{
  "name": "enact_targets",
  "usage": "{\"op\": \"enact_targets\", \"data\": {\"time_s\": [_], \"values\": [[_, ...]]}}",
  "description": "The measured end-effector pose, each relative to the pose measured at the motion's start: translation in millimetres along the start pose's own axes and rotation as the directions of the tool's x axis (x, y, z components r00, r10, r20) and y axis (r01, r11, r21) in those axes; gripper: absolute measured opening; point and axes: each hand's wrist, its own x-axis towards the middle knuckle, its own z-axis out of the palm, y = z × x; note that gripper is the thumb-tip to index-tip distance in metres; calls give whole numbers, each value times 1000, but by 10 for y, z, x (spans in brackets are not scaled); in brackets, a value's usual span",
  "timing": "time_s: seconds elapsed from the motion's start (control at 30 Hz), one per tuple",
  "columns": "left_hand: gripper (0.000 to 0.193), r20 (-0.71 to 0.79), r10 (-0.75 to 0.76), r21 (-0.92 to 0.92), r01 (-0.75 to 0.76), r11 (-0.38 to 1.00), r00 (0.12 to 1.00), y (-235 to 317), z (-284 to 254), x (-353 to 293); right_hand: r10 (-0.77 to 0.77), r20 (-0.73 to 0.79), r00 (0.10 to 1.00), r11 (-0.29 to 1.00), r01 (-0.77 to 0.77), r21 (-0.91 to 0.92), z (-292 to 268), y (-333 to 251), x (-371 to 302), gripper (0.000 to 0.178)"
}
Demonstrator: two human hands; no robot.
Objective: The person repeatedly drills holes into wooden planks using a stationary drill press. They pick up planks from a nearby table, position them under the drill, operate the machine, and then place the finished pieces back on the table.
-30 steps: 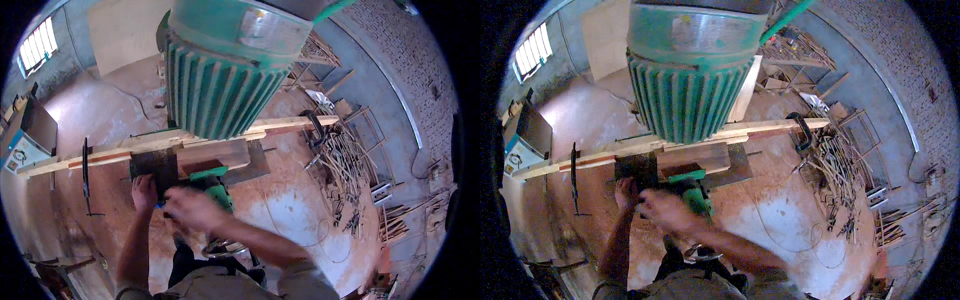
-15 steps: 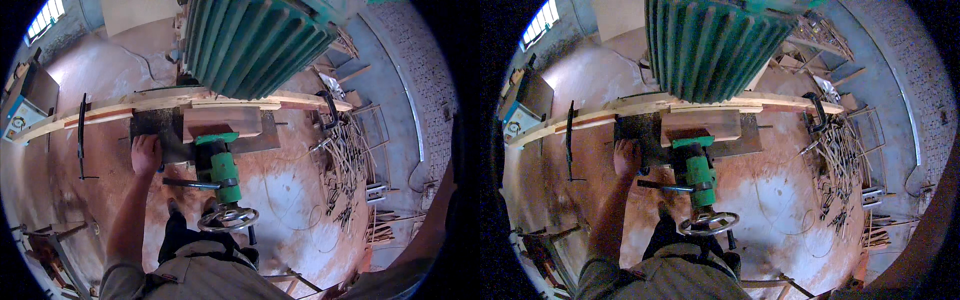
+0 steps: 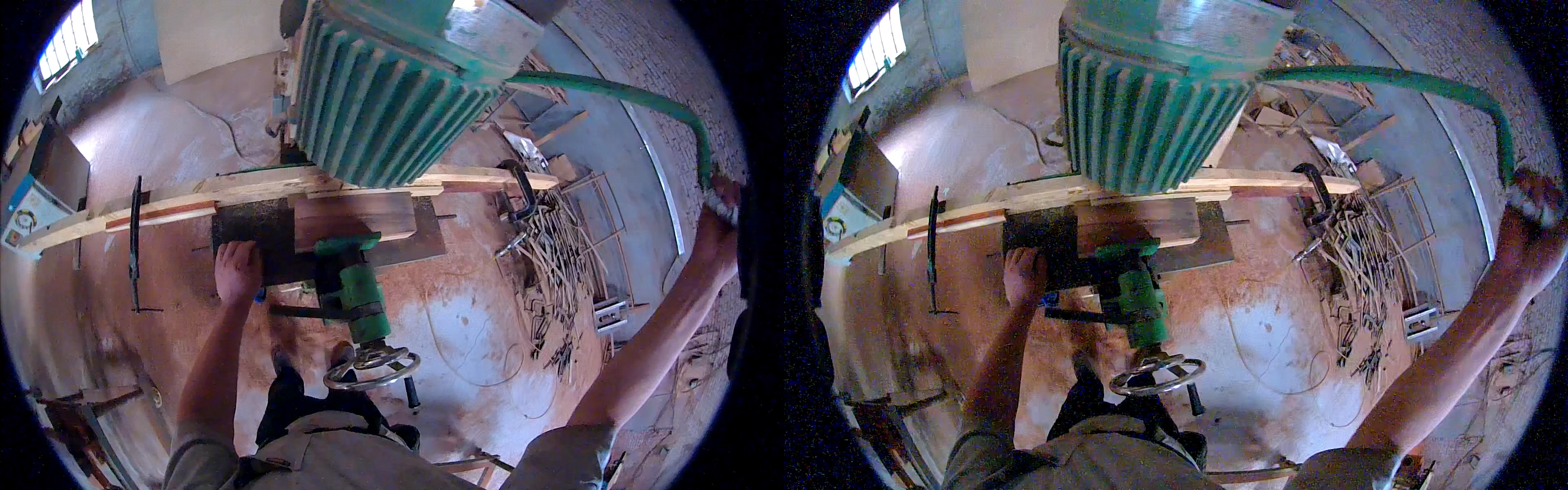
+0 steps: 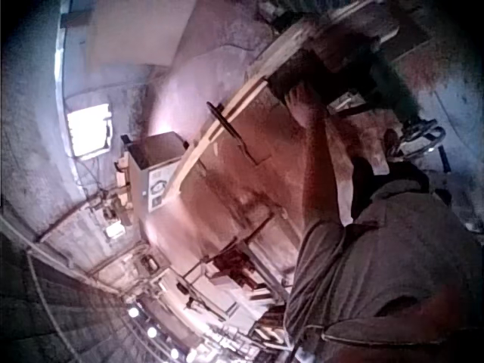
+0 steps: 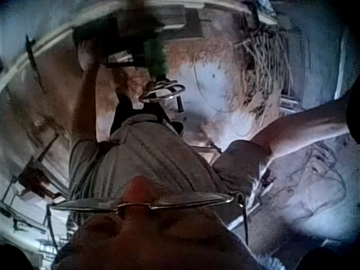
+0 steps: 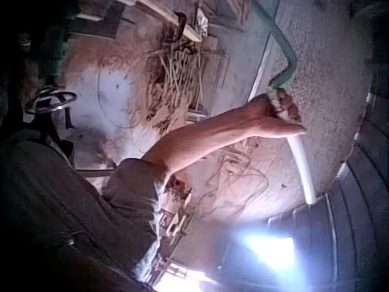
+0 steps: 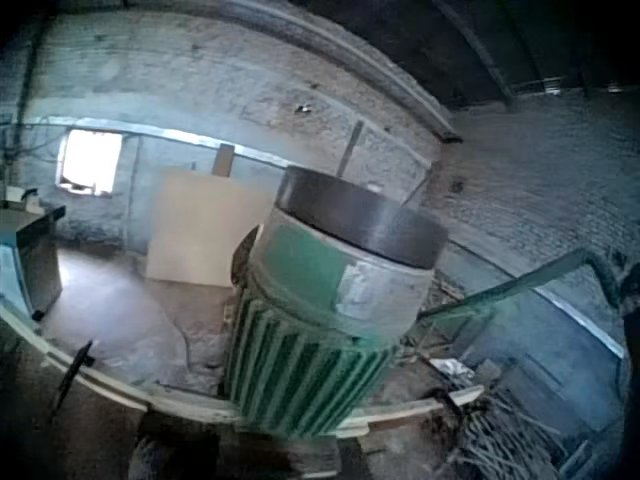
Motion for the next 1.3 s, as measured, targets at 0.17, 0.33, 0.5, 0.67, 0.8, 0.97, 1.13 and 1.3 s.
{"op": "enact_targets", "data": {"time_s": [0.17, 0.33, 0.5, 0.67, 0.8, 0.97, 1.13, 1.3], "values": [[9, -3, 52, -7, -52, 999, 999, -29, 43, -24, -55, -176, 983, 993, 72, 92, 66, 49, -568, 20], [10, 12, 71, -6, -70, 997, 997, -26, 19, -35, -79, -265, 961, 976, 129, 177, 4, 148, -1015, 26], [9, 16, 73, -30, -73, 997, 997, -8, 64, -30, -79, -328, 941, 966, 153, 207, 26, 201, -1473, 29], [9, -29, 84, -31, -85, 996, 996, -54, 72, -49, -117, -415, 903, 950, 223, 217, 71, 450, -1898, 33], [11, -27, 92, -49, -93, 994, 995, 25, 44, -25, -94, -485, 869, 940, 238, 244, 63, 529, -2241, 32], [12, -35, 107, -57, -109, 992, 994, 9, 57, -29, -84, -403, 911, 973, 162, 164, -80, 690, -2794, 33], [14, -37, 106, -65, -108, 992, 994, -29, 72, -62, 19, -410, 912, 994, 29, 110, -242, 900, -3522, 41], [16, -45, 114, -65, -117, 991, 992, -21, 69, -53, 138, -446, 885, 989, -96, 115, -255, 1128, -4116, 40]]}}
